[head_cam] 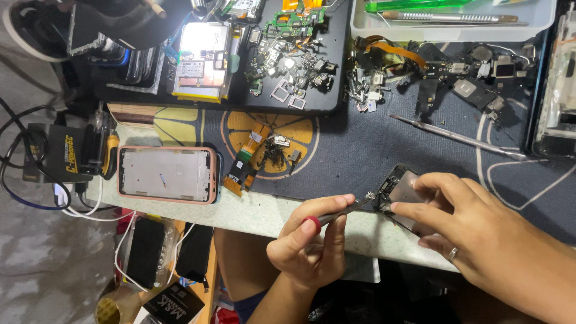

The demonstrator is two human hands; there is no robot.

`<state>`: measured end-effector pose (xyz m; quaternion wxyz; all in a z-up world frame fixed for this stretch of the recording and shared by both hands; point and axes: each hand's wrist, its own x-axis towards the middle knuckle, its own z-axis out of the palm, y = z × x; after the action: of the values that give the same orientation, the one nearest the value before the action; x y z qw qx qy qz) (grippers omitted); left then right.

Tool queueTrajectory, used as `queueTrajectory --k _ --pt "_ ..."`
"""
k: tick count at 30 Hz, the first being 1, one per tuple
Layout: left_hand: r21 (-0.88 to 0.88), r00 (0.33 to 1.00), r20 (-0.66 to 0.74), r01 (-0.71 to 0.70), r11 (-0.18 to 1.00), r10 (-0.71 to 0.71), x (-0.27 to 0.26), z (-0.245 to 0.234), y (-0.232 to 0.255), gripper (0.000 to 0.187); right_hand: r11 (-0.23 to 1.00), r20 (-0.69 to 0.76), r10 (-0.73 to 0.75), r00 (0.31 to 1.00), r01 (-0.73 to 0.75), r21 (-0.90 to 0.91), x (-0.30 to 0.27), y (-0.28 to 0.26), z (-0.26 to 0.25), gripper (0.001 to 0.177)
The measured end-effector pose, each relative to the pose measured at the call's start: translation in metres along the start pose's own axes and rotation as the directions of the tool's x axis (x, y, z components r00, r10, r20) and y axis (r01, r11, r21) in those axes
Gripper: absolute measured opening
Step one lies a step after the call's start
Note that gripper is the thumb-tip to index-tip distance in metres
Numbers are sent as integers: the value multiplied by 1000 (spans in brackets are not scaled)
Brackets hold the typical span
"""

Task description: The person uses a screwdriver to remove screws from the back of a disassembled smartphone. They handle the phone casing and internal components on a cluttered workbench, occasionally picking up and setting down tools and parts.

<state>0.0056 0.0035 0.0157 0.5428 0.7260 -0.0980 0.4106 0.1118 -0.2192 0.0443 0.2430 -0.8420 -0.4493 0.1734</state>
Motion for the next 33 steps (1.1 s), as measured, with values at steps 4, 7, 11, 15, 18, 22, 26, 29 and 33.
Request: queueTrajectory --k 4,7,11,15,18,22,26,29,33 --pt "10 1000 5 1 1000 -1 0 -1 0 56 1000 11 8 1000 -8 -21 -1 1 -1 61" --pt "2 1000 4 3 1000 -3 1 -1 -1 56 997 82 62 995 -65 33 -1 2 -1 59" --pt "18 1000 2 4 1000 -4 -1 -1 -1 56 999 23 7 1000 -8 39 -1 4 -2 59" --pt "13 1000 -4 9 1000 -9 -3 0 -1 57 999 63 3 998 -7 53 -2 6 -5 60" --pt "-7 1000 -12 22 1000 -23 -6 1 -2 58 998 46 -21 999 18 64 -2 5 -6 59" --pt "-7 999 -14 51 999 -51 -9 1 -2 60 997 32 -30 999 27 78 -5 1 -8 59" --pt "-39 998 -15 55 998 -55 -10 0 1 58 993 64 1 998 -8 119 -6 0 -11 61" --pt "-45 990 -82 109 993 -113 -6 8 0 55 993 55 -10 998 3 122 -5 0 -12 63" --pt "37 998 19 62 997 -63 0 16 0 57 990 35 -31 999 26 138 -7 1 -9 64"
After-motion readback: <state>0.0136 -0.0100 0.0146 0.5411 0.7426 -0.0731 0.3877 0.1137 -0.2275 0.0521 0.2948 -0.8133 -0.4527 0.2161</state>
